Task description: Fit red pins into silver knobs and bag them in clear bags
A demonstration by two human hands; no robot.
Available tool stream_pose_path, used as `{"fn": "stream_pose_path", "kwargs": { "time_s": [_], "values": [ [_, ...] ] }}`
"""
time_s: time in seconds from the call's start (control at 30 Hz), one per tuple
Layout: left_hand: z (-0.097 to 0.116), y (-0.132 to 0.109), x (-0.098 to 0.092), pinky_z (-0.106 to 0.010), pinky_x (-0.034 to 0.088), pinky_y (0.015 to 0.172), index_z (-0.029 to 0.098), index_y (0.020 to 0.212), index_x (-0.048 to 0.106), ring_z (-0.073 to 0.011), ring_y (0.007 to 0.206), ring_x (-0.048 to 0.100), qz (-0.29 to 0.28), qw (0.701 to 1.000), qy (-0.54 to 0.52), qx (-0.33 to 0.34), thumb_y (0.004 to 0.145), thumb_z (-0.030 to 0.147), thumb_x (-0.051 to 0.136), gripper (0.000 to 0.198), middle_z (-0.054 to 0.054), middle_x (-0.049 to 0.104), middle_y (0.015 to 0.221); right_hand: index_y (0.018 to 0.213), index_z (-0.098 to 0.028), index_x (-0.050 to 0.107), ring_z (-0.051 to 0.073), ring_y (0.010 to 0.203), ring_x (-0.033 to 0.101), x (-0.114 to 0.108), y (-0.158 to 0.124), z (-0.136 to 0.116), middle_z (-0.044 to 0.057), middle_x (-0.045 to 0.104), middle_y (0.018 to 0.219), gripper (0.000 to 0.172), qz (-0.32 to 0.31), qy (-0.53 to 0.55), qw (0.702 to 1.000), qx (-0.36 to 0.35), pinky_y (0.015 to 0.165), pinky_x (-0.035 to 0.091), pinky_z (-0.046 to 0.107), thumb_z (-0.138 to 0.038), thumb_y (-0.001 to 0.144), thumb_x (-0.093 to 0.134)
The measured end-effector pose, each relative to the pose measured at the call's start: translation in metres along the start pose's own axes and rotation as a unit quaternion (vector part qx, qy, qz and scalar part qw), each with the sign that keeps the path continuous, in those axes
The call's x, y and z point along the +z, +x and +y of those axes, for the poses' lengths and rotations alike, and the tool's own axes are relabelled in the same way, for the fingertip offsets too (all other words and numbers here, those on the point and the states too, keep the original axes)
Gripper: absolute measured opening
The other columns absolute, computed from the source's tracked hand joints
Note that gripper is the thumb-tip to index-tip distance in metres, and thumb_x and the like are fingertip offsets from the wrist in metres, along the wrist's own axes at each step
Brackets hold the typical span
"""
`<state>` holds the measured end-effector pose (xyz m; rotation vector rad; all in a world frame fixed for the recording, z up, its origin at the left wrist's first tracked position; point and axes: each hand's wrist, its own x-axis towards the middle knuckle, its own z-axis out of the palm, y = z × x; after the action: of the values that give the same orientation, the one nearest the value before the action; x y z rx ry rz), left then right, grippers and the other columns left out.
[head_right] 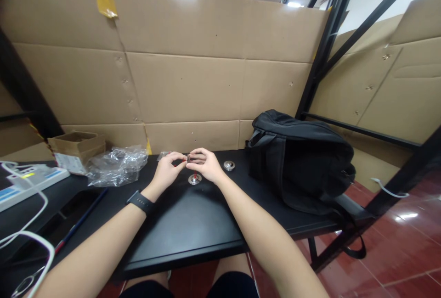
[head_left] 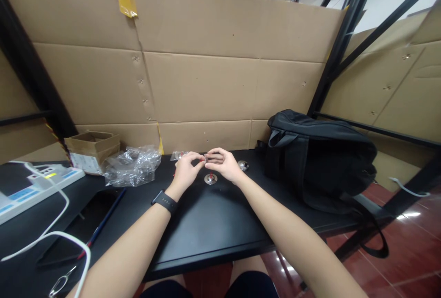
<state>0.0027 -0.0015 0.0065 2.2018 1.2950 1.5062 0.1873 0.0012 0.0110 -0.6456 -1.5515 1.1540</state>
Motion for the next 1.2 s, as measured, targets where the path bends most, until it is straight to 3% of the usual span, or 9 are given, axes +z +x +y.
{"fn": "stream_pose_path", "kwargs": {
  "time_s": [0.27,0.47,0.63,0.83,1.2],
  "values": [
    [0.028,0.0,-0.01,-0.046,0.033,0.094,0.027,0.083,0.075,-0.0268,0.108,0.057,0.02,0.989,0.139,0.049,0.086,0.029,0.069,0.007,-0.004,0.073,0.096,0.096,-0.018,0.065,0.021,0.08,0.075,0.004,-0.003,-0.003,0.007,0.077,0.086,0.038,0.021,0.023,0.999,0.03,0.071,0.058,0.03,-0.04,0.071,0.083],
    [0.036,0.002,-0.013,-0.045,0.035,0.093,0.027,0.084,0.075,-0.0259,0.107,0.059,0.053,0.993,0.11,0.005,0.087,0.033,0.068,0.01,-0.003,0.074,0.097,0.099,-0.016,0.072,0.021,0.082,0.075,0.003,0.002,-0.01,0.009,0.077,0.093,0.036,0.026,0.004,0.999,0.019,0.072,0.057,0.029,-0.046,0.079,0.076],
    [0.029,0.005,-0.01,-0.038,0.044,0.091,0.026,0.083,0.075,-0.0228,0.1,0.064,0.047,0.998,0.029,-0.04,0.084,0.034,0.069,0.01,-0.002,0.075,0.096,0.102,-0.017,0.075,0.023,0.079,0.075,-0.003,0.001,-0.016,0.01,0.077,0.098,0.037,0.02,-0.119,0.992,-0.039,0.074,0.059,0.033,-0.045,0.078,0.077],
    [0.02,0.007,-0.009,-0.036,0.048,0.088,0.023,0.082,0.076,-0.0224,0.094,0.068,0.005,0.999,-0.018,-0.046,0.082,0.031,0.069,0.01,-0.004,0.075,0.095,0.098,-0.024,0.079,0.021,0.076,0.071,-0.008,0.0,-0.021,0.006,0.077,0.094,0.022,0.017,-0.274,0.951,-0.143,0.073,0.055,0.033,-0.04,0.083,0.072],
    [-0.001,0.009,-0.004,-0.036,0.049,0.09,0.02,0.082,0.076,-0.0231,0.092,0.067,-0.075,0.993,-0.084,-0.033,0.084,0.036,0.066,0.02,-0.007,0.074,0.093,0.092,-0.024,0.073,0.02,0.082,0.063,-0.01,0.002,-0.022,0.005,0.07,0.09,0.018,-0.018,-0.371,0.912,-0.171,0.081,0.049,0.032,-0.034,0.094,0.059]
  ]
}}
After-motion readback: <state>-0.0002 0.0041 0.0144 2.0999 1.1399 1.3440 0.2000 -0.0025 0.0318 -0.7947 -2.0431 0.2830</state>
